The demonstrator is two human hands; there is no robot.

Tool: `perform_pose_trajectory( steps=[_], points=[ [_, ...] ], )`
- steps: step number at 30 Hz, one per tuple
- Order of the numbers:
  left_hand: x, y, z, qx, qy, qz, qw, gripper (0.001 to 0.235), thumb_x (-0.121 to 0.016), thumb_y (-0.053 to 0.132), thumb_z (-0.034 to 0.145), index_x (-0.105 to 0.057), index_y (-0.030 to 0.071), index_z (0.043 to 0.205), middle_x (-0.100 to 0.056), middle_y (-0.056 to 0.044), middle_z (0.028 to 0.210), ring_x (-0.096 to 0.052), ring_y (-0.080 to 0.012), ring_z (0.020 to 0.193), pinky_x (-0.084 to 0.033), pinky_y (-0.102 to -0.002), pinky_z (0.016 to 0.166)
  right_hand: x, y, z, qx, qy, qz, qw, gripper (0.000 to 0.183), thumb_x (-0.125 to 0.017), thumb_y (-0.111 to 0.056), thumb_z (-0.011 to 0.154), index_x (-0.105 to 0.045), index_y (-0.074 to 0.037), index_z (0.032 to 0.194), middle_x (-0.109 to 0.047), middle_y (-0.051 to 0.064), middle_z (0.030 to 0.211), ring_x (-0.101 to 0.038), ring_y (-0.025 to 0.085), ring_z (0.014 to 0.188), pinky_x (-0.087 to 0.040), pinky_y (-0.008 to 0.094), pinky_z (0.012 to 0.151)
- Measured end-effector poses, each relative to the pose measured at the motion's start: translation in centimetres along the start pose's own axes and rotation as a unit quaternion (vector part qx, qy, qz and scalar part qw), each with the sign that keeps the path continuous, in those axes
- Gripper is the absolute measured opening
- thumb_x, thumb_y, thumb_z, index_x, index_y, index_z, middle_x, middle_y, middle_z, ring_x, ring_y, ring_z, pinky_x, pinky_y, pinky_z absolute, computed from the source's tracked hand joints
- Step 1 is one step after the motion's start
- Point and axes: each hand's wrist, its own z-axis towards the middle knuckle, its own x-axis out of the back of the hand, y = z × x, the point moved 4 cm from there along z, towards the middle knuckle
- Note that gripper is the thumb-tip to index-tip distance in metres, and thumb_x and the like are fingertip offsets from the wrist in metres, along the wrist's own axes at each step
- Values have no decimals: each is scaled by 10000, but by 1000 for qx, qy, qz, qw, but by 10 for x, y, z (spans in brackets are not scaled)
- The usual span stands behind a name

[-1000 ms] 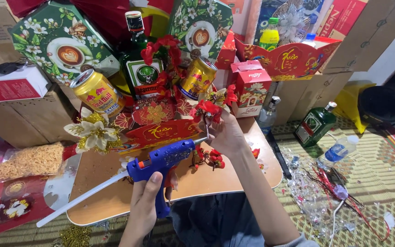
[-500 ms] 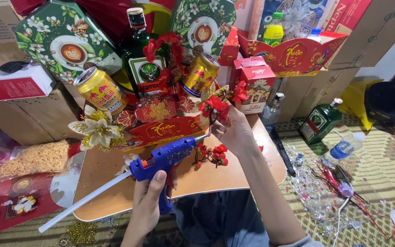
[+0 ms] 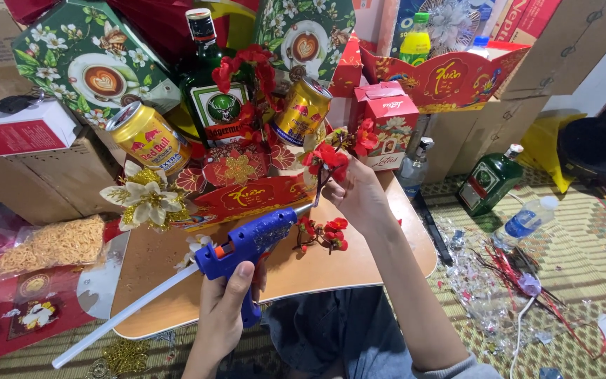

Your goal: The person decorates a gift basket by attaching artificial red flowers to a bottle and cans using a hot glue gun. They pick up flowers, apply glue, and press them onto the items within the basket.

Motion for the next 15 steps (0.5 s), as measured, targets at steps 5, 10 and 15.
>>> perform_pose_trajectory(
  steps=[5,10,15],
  points=[
    [1,-5,-2,2,-5,-12,1000,418,-550,363,971,-649,1,1154,-672,-108,789,-617,-180,678,-484,-310,595,-3,-2,-2,7,7,3,1000,274,-653,-261,931,-616,-52,1104,-618,63,839,-422,98,604,-442,293,747],
    [2,-10,-6,6,31,110,993,415,-580,392,929,-722,4,971,-704,-94,733,-654,-190,664,-508,-332,606,-19,-2,-16,-19,120,-23,992,468,-620,-259,874,-586,-58,1296,-623,120,1137,-633,245,1087,-474,377,928],
    [-19,42,-9,-128,24,208,970,308,-634,335,890,-649,39,806,-554,-22,558,-496,-141,446,-396,-281,449,-8,11,-12,-4,93,-15,996,381,-682,-289,877,-633,-32,1154,-636,58,903,-584,104,720,-431,230,609]
  ],
)
